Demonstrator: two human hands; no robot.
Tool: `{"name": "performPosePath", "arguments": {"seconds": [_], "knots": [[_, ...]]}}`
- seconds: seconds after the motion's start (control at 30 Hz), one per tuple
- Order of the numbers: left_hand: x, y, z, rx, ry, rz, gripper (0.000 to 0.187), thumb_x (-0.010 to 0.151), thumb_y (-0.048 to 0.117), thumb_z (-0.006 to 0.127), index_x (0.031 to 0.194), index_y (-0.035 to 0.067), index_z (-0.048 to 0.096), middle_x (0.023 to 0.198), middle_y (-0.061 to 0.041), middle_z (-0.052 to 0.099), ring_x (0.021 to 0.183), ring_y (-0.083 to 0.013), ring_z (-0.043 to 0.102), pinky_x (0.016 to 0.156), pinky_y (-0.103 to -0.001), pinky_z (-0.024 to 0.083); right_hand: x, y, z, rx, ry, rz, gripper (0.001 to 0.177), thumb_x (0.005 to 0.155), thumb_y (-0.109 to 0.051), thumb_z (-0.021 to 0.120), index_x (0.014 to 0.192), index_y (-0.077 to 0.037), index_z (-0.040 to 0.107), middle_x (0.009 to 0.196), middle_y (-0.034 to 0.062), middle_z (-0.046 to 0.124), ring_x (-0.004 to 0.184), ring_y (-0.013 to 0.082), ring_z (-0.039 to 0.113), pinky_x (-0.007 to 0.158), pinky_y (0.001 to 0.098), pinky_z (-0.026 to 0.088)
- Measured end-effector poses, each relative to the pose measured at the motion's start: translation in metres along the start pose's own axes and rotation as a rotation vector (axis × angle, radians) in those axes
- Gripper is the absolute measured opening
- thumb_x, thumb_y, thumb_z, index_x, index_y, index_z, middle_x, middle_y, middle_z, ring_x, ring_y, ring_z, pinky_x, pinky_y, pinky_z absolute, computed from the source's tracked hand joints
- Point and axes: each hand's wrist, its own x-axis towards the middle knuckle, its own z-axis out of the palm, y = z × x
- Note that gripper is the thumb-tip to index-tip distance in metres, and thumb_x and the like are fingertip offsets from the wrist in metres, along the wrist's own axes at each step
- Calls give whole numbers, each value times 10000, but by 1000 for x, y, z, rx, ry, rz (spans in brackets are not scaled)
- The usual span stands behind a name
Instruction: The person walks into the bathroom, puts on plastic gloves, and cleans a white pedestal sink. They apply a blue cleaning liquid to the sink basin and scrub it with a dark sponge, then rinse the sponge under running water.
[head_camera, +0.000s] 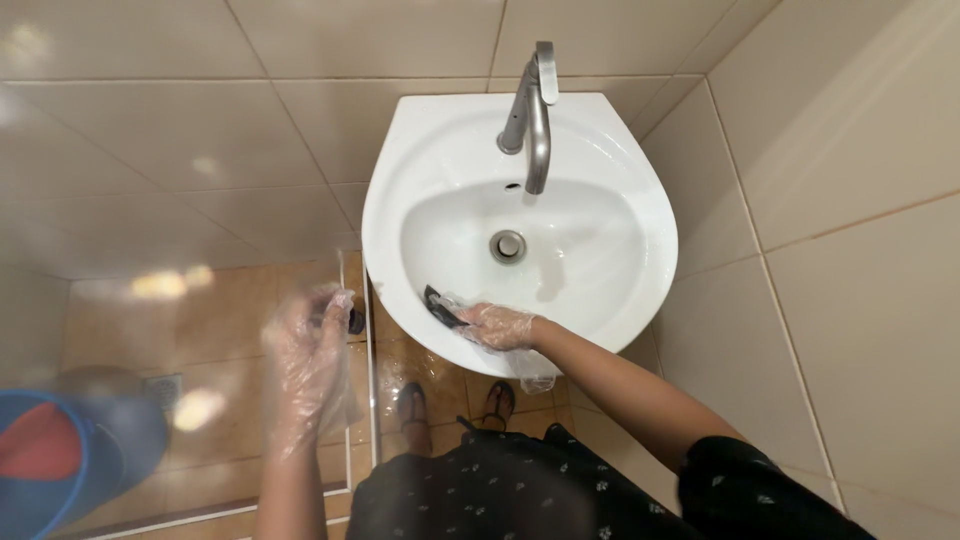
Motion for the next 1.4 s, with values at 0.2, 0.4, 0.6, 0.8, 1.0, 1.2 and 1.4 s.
{"name": "performPosePath", "arguments": {"seconds": [0.2,0.4,0.6,0.8,1.0,1.2,1.4], "knots": [[-15,7,-8,-73,51,-168,199,987,206,680,1087,43,736,998,-88,775,860,-148,665,780,-314,532,-7,39,-21,629,137,242,583,1048,-176,338,1600,-198,154,1707,20,-72,1574,182,-45,1273,442,71],[-22,1,-2,-95,87,-43,190,1012,217,657,1097,60,725,1042,-74,773,847,-145,663,780,-312,529,38,5,-4,125,59,-270,750,947,70,336,1625,-140,95,1710,95,-3,1570,292,11,1248,454,32],[-21,-8,-4,21,112,-186,235,992,239,669,1099,35,711,962,-114,744,809,-181,662,745,-334,536,87,47,-30,-213,439,-59,711,861,74,394,1540,-39,218,1626,217,119,1502,403,114,1206,498,120],[-24,1,-4,17,103,-251,259,993,255,660,1120,34,706,986,-108,744,850,-199,680,742,-358,541,103,26,9,-129,245,-406,689,775,77,452,1455,62,341,1542,339,242,1434,513,218,1164,543,207],[7,7,49,-43,24,57,264,1001,223,643,1156,11,666,1073,-148,690,934,-234,671,825,-370,550,177,59,-19,-168,1012,-202,687,689,81,511,1369,163,464,1458,462,365,1365,624,322,1123,587,295],[7,12,52,52,-21,47,242,981,194,671,1146,17,680,1090,-156,686,970,-271,666,849,-400,539,218,61,-20,-59,928,-10,550,783,44,496,1323,140,526,1377,417,477,1307,550,451,1120,525,378],[7,7,52,-8,-6,-66,241,986,200,643,1144,21,678,1071,-137,711,961,-255,680,871,-401,535,210,42,-5,-141,841,-152,523,847,33,463,1359,127,508,1398,399,479,1330,507,466,1160,485,378]]}}
